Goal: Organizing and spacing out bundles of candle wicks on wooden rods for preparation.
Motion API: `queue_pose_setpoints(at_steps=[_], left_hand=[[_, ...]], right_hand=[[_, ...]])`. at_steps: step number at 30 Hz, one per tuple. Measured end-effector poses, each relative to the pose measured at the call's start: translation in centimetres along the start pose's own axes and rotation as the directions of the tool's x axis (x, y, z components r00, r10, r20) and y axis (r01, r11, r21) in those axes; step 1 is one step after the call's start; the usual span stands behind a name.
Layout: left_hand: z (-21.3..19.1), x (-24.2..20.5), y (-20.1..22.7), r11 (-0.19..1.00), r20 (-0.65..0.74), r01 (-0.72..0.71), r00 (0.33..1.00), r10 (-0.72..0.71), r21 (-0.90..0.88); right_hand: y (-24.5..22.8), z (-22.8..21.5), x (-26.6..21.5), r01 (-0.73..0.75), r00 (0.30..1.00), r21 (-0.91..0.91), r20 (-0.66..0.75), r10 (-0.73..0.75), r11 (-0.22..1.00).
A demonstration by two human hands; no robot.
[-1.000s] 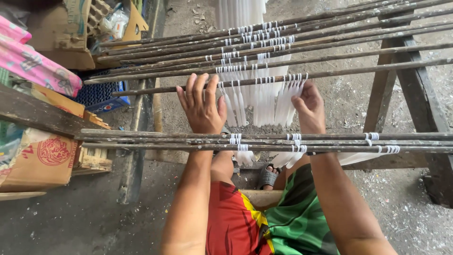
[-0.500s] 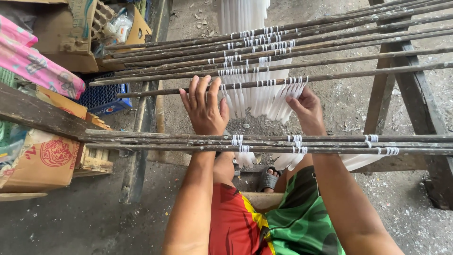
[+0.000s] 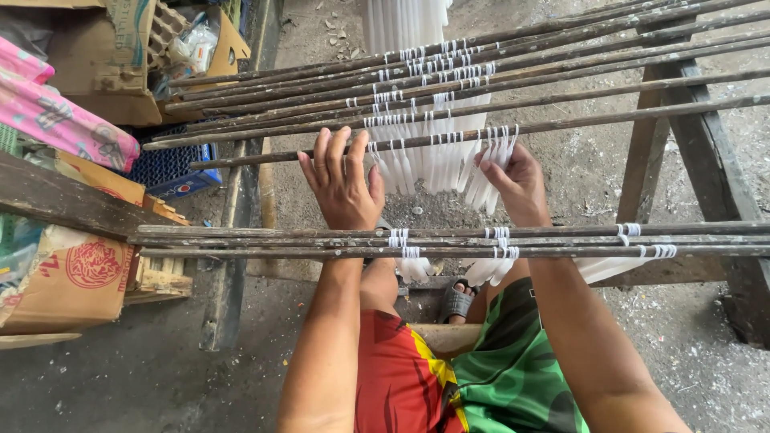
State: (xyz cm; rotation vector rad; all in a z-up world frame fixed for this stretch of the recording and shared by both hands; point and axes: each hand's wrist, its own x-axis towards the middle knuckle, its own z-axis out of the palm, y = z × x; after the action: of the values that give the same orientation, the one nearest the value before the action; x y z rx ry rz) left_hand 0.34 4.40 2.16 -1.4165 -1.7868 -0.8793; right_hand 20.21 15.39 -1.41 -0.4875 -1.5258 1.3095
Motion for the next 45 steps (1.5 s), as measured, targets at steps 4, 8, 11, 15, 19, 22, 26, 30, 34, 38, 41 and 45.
queue_pose_setpoints(at_steps=[4, 8, 11, 15, 19, 22, 26, 30, 34, 38, 41, 45], left_hand=[[0.0, 0.1, 0.1, 1.000, -0.012, 0.003, 1.000, -0.003, -0.001], [0.1, 0.0, 0.1, 1.000, -0.013, -0.001, 1.000, 0.001, -0.001], [0.2, 0.1, 0.1, 1.000, -0.018, -0.006, 1.000, 0.006, 0.005], [0.3, 0.1, 0.1, 1.000, -0.030, -0.014, 0.999, 0.015, 0.020], [0.3, 0.1, 0.2, 1.000, -0.041, -0.015, 0.999, 0.015, 0.019], [0.2, 0.1, 0.2, 0.999, -0.037, -0.021, 0.999, 0.022, 0.033], [0.3, 0.1, 0.3, 1.000, -0.044, -0.017, 0.999, 0.018, 0.020], [-0.6, 0.5, 0.8, 1.000, -0.011, 0.003, 1.000, -0.003, -0.003], [-1.0, 0.7, 1.0, 0.999, 0.030, 0.021, 0.999, -0.020, -0.025], [-0.9, 0.7, 1.1, 0.999, 0.028, 0.037, 0.999, -0.036, -0.032], [-1.0, 0.6, 1.0, 0.999, 0.011, 0.040, 0.999, -0.040, -0.012], [-0.1, 0.3, 0.4, 1.000, -0.017, 0.010, 1.000, -0.010, -0.006]], right_hand=[[0.0, -0.8, -0.1, -0.003, 0.999, -0.044, 0.048, 0.005, 0.999], [1.6, -1.5, -0.1, -0.001, 1.000, -0.079, 0.029, 0.003, 0.997], [-0.9, -0.6, 0.2, 0.015, 1.000, -0.078, -0.021, -0.017, 0.997], [-1.5, -0.8, 0.4, 0.044, 0.947, -0.054, -0.317, -0.059, 0.998], [-0.2, -2.8, 1.3, 0.148, 0.824, -0.158, -0.527, -0.210, 0.976], [-1.0, -3.5, 1.7, 0.180, 0.749, -0.211, -0.604, -0.273, 0.961], [1.8, -6.3, 2.4, 0.234, 0.655, -0.249, -0.674, -0.341, 0.940], [6.0, -9.6, 2.7, 0.278, 0.554, -0.066, -0.804, -0.216, 0.958], [2.1, -7.5, 2.6, 0.020, 0.595, -0.236, -0.778, -0.201, 0.972], [1.0, -5.2, 1.1, 0.224, 0.629, -0.389, -0.643, -0.438, 0.894], [0.0, -3.3, 0.2, 0.070, 0.542, -0.744, -0.531, -0.651, 0.664], [0.9, -1.3, -0.2, 0.220, 0.660, -0.770, -0.334, -0.673, 0.598]])
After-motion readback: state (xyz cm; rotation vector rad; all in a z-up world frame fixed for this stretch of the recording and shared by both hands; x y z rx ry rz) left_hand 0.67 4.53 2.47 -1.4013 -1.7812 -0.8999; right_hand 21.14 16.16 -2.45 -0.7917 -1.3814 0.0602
